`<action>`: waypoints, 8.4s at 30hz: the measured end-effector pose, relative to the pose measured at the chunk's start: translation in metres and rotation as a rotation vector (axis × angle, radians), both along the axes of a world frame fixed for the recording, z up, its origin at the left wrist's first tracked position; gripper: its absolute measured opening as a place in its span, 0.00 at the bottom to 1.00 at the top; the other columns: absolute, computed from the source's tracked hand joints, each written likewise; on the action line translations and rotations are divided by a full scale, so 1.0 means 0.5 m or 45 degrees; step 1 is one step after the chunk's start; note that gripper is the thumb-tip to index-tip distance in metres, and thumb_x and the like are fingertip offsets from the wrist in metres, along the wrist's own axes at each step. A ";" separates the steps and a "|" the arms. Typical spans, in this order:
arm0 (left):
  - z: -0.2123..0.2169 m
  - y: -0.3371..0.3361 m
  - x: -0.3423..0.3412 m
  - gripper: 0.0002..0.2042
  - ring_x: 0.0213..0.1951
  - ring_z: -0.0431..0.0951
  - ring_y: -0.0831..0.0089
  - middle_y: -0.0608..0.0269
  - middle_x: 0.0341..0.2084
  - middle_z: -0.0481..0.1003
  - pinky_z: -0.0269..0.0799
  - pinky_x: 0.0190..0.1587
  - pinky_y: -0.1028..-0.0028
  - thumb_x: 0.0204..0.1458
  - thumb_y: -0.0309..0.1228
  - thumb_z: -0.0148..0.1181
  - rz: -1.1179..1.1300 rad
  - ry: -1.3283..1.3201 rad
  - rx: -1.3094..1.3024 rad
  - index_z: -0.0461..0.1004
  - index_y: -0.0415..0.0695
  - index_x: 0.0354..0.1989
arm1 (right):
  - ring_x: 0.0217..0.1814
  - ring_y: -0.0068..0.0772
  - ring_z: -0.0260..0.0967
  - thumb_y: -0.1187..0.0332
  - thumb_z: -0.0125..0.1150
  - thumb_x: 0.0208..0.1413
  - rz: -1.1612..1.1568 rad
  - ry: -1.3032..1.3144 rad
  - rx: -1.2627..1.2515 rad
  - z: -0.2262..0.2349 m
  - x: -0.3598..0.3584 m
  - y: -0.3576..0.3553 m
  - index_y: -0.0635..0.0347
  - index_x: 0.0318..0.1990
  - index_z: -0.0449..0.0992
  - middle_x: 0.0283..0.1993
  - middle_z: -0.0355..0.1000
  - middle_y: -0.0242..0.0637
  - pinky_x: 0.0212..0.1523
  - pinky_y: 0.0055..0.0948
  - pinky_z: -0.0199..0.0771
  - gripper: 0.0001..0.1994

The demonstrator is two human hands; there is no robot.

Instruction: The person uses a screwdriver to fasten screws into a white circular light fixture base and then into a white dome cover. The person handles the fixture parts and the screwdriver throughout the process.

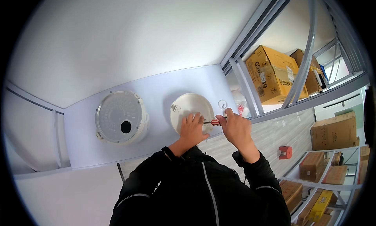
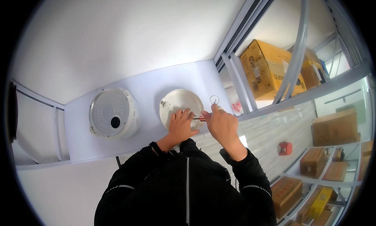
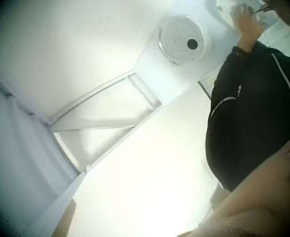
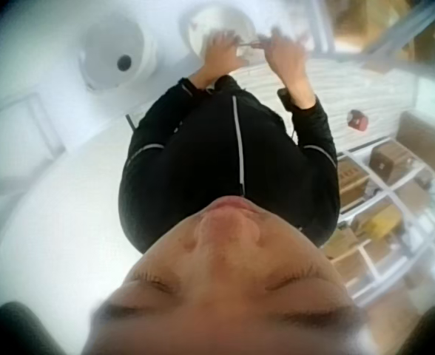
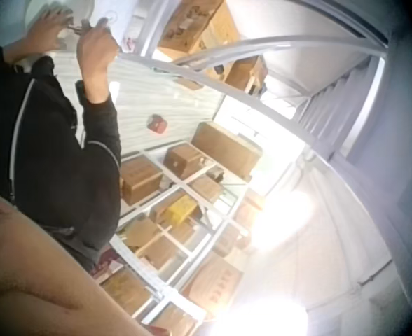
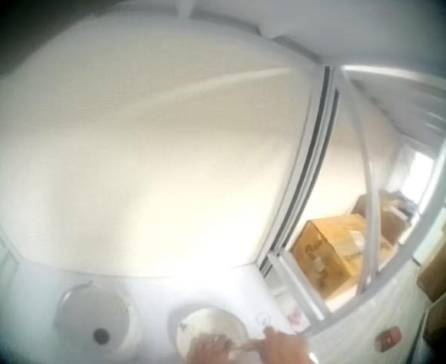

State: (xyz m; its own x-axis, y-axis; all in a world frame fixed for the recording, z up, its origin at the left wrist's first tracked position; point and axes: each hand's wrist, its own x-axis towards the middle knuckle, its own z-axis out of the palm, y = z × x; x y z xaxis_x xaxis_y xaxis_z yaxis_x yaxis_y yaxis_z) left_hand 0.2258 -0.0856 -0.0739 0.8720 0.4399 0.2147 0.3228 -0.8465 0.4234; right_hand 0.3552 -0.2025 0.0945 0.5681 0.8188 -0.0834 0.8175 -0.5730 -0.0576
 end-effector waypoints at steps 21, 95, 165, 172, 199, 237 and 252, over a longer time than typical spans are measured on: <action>0.008 0.001 0.008 0.41 0.60 0.67 0.57 0.59 0.66 0.72 0.59 0.58 0.56 0.39 0.56 0.78 0.004 0.041 -0.013 0.83 0.43 0.61 | 0.36 0.52 0.82 0.57 0.70 0.64 0.269 0.095 0.333 0.001 0.013 -0.023 0.61 0.60 0.72 0.41 0.79 0.48 0.32 0.45 0.80 0.24; 0.036 0.037 -0.085 0.24 0.77 0.63 0.50 0.53 0.71 0.72 0.45 0.80 0.40 0.66 0.42 0.62 -0.153 0.108 -0.089 0.79 0.42 0.65 | 0.36 0.37 0.82 0.71 0.73 0.64 -0.230 0.241 1.268 0.059 -0.088 -0.168 0.69 0.52 0.80 0.44 0.80 0.47 0.35 0.29 0.84 0.14; -0.005 -0.115 0.367 0.05 0.47 0.81 0.61 0.65 0.39 0.83 0.64 0.56 0.51 0.62 0.34 0.63 0.677 -0.010 0.105 0.83 0.50 0.37 | 0.45 0.48 0.83 0.68 0.80 0.53 0.918 0.356 1.164 0.059 0.418 -0.387 0.60 0.53 0.82 0.52 0.81 0.43 0.42 0.38 0.86 0.21; 0.080 -0.125 0.236 0.03 0.34 0.83 0.57 0.59 0.29 0.83 0.75 0.41 0.58 0.59 0.27 0.65 0.644 -0.354 -0.285 0.81 0.44 0.39 | 0.45 0.48 0.83 0.68 0.80 0.51 0.987 0.377 1.191 0.068 0.399 -0.361 0.60 0.53 0.82 0.52 0.81 0.44 0.43 0.39 0.86 0.22; 0.227 -0.090 -0.054 0.06 0.37 0.88 0.59 0.57 0.34 0.87 0.82 0.39 0.67 0.53 0.22 0.75 0.249 -0.650 -0.286 0.85 0.41 0.39 | 0.49 0.52 0.84 0.74 0.78 0.54 0.854 0.604 1.268 0.096 0.185 -0.195 0.65 0.51 0.82 0.51 0.82 0.50 0.50 0.38 0.84 0.18; 0.225 -0.057 -0.021 0.10 0.28 0.82 0.63 0.63 0.28 0.84 0.77 0.33 0.66 0.54 0.35 0.78 0.172 -0.469 -0.242 0.83 0.43 0.33 | 0.59 0.53 0.79 0.80 0.71 0.56 0.850 0.726 0.957 0.123 0.186 -0.202 0.61 0.55 0.82 0.60 0.77 0.48 0.59 0.41 0.80 0.18; 0.217 -0.047 -0.028 0.10 0.27 0.82 0.64 0.64 0.29 0.84 0.76 0.29 0.67 0.53 0.35 0.79 0.069 -0.529 -0.174 0.83 0.45 0.32 | 0.54 0.48 0.81 0.79 0.69 0.59 0.792 0.882 0.937 0.106 0.219 -0.182 0.63 0.59 0.79 0.53 0.81 0.48 0.58 0.35 0.79 0.19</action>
